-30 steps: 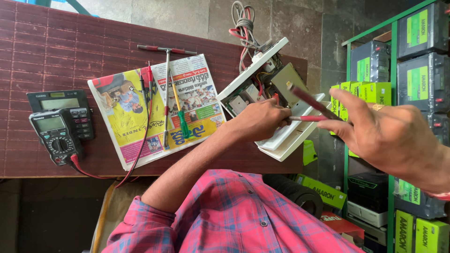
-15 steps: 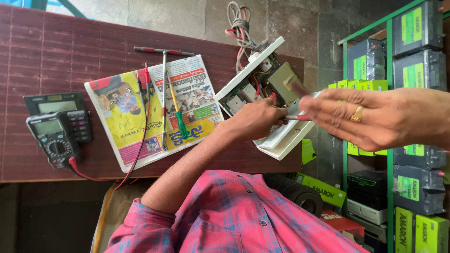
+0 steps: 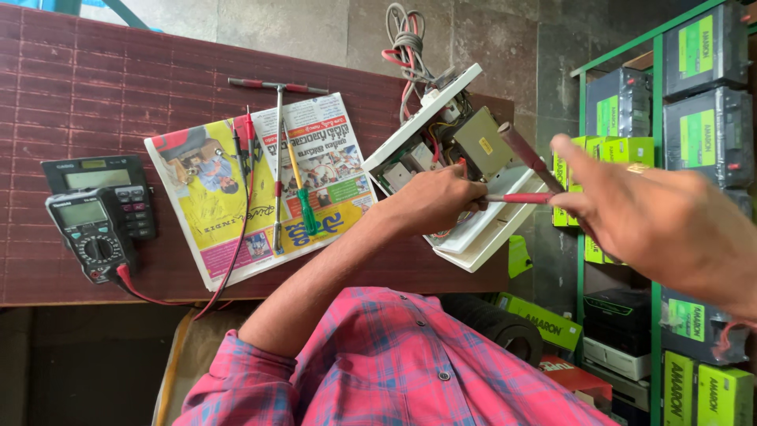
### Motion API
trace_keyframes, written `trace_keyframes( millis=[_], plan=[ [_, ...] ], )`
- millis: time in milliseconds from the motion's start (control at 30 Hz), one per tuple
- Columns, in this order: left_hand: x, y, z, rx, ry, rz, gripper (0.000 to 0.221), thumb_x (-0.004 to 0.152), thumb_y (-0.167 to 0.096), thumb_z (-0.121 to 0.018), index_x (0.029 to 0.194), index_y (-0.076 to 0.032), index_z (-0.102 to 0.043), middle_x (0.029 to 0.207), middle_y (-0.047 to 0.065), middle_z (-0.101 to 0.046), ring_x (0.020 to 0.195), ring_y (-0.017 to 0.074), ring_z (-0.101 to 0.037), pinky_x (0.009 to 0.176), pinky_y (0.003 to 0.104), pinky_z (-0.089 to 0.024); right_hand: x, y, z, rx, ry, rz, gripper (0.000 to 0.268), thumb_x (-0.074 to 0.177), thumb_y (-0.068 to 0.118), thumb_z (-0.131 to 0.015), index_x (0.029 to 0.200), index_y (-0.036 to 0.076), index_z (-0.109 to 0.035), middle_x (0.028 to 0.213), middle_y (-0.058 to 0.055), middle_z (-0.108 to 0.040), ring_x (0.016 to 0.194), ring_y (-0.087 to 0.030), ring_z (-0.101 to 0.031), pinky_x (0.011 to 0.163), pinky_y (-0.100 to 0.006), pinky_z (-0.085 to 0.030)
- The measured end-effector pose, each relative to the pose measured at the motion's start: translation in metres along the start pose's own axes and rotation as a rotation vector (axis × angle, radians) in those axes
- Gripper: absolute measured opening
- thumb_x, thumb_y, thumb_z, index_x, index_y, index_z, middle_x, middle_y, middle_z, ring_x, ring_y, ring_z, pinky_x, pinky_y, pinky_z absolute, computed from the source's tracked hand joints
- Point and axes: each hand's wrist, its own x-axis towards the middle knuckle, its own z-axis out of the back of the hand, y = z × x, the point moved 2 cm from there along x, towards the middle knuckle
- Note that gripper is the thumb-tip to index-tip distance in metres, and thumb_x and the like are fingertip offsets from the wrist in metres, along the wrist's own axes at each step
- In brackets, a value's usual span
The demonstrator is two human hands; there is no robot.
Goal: The person repairs an open white electronic device on a workbench. They use a multimeter to test components, then use a screwdriver and an L-shaped wrench to tighten screws on the internal circuit board and casing. Finally, they reattach the front cover of the device.
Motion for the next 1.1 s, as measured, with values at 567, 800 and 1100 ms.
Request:
trace_keyframes(
  millis=[567,800,1100],
  plan=[
    [0.001,0.007,-0.004,0.016,0.043,0.038,0.020,0.091,-0.022,-0.067,0.104,-0.009,-0.075,0.104,0.021,-0.065,0.091,0.0400,-0.068,0.076,0.051,-0.056,-0.013,-0.010,-0.036,-0.055,-0.030,0.106,0.064,0.095,0.040,-0.067,0.148,0.004,-0.061,0.076,-0.003,-0.068,0.065,-0.016,-0.068,0.062,-0.034,-0.057],
    [0.002,0.005,-0.003,-0.006,0.044,-0.019,0.017,0.093,-0.019,-0.066,0.104,-0.011,-0.076,0.099,0.021,-0.066,0.096,0.0393,-0.067,0.077,0.051,-0.055,-0.009,-0.009,-0.005,-0.280,-0.507,0.650,0.051,0.092,0.019,-0.063,0.142,0.012,-0.062,0.150,-0.001,-0.058,0.132,-0.019,-0.055,0.107,-0.042,-0.050],
    [-0.003,0.011,-0.005,-0.018,0.074,-0.016,0.016,0.094,-0.018,-0.067,0.108,-0.014,-0.074,0.098,0.018,-0.070,0.100,0.0374,-0.066,0.079,0.052,-0.053,0.016,-0.012,-0.012,-0.438,-0.482,0.869,0.042,0.082,0.016,-0.062,0.116,-0.006,-0.075,0.140,-0.025,-0.065,0.134,-0.027,-0.058,0.118,-0.043,-0.041]
  ],
)
